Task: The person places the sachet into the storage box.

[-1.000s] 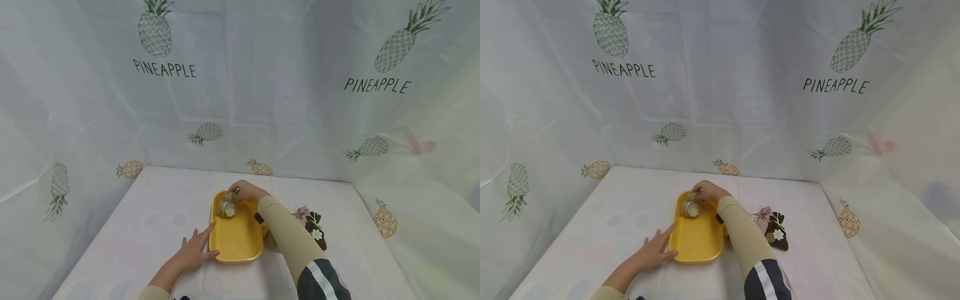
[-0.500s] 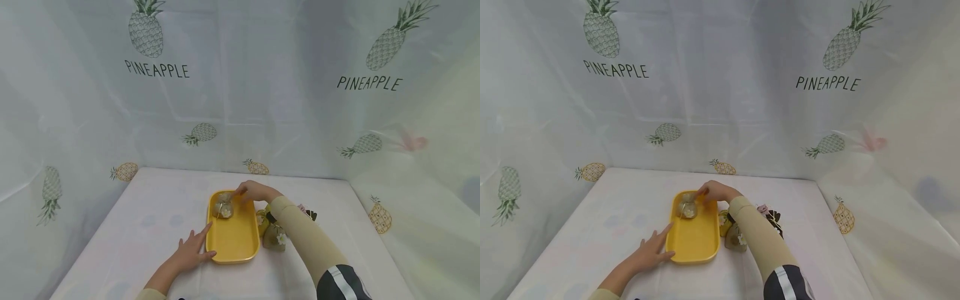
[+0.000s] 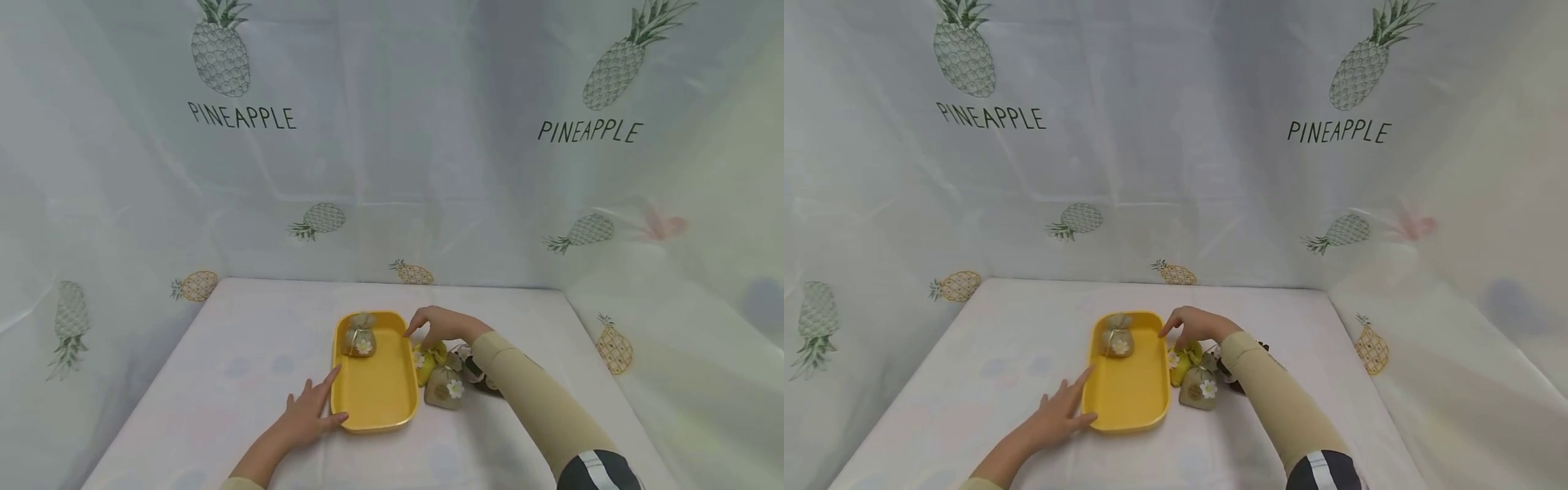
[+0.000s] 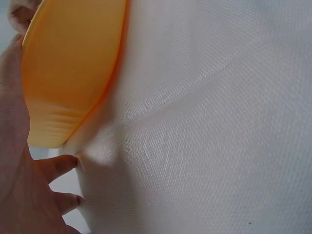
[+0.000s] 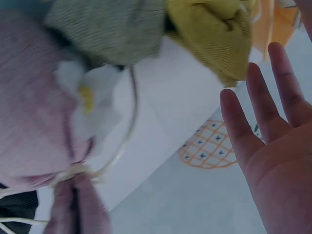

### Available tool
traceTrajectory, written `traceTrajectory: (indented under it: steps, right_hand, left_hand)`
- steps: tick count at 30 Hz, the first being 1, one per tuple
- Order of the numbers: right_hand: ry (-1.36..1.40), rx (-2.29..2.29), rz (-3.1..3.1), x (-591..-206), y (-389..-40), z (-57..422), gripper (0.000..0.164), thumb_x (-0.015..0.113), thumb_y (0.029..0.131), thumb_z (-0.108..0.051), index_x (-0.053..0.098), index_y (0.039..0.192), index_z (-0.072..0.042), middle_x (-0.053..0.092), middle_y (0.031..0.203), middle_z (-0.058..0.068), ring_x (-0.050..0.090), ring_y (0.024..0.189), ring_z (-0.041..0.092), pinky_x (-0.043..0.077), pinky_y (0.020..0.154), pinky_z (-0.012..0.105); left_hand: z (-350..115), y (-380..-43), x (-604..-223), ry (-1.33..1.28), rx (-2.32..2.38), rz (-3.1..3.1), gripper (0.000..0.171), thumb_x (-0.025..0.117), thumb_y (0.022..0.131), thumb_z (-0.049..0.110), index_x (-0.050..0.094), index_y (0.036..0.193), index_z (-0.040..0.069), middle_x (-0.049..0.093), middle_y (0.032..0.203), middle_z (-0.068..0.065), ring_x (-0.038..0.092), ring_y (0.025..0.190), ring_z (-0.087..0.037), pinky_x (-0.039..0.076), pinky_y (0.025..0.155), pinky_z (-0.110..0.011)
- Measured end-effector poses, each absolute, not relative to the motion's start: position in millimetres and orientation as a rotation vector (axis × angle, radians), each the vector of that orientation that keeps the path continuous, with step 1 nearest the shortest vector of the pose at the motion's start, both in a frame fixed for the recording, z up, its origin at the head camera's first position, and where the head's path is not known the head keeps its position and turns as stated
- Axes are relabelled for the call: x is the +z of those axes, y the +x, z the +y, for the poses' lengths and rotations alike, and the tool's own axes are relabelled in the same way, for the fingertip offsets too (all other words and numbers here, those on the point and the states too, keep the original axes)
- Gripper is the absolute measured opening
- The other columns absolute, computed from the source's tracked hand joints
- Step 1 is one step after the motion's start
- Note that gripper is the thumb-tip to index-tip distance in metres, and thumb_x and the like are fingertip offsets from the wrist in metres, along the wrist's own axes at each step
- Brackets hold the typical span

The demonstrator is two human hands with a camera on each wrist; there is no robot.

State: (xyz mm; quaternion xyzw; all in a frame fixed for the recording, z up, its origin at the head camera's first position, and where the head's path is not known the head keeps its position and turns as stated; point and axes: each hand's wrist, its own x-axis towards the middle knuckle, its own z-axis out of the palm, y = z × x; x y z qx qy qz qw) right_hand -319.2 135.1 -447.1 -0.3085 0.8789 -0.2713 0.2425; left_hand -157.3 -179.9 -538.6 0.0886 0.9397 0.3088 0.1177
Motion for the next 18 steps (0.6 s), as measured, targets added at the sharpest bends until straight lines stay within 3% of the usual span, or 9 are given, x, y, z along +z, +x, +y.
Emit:
traceTrajectory:
  steps: [12, 15, 18]
  right_hand:
    - [-0.614, -0.727, 2.368, -457, -306, 153, 0.039, 0.086, 0.073, -0.009, 0.077, 0.106, -0.027, 0.061, 0.118, -0.007, 0.052, 0.109, 0.016, 0.046, 0.097, 0.040]
    - [-0.464, -0.801, 2.344, -460, -300, 154, 0.039, 0.087, 0.072, -0.012, 0.077, 0.105, -0.030, 0.061, 0.119, -0.005, 0.051, 0.111, 0.020, 0.046, 0.095, 0.049]
    - [-0.244, -0.905, 2.301, -463, -292, 154, 0.040, 0.088, 0.070, -0.012, 0.076, 0.103, -0.033, 0.056, 0.124, -0.002, 0.046, 0.119, 0.028, 0.048, 0.084, 0.064]
  left_hand:
    - [-181, -156, -536, 0.284, 0.921, 2.755, 0.090, 0.063, 0.087, 0.059, 0.021, 0.157, 0.023, 0.040, 0.149, -0.020, 0.017, 0.138, -0.057, 0.004, 0.098, -0.080]
    - [-181, -156, -536, 0.281, 0.921, 2.748, 0.090, 0.063, 0.087, 0.060, 0.020, 0.157, 0.023, 0.040, 0.149, -0.020, 0.016, 0.138, -0.057, 0.004, 0.098, -0.080]
    - [-181, -156, -536, 0.283, 0.936, 2.733, 0.090, 0.063, 0.087, 0.060, 0.020, 0.158, 0.023, 0.039, 0.150, -0.020, 0.015, 0.138, -0.057, 0.003, 0.098, -0.081]
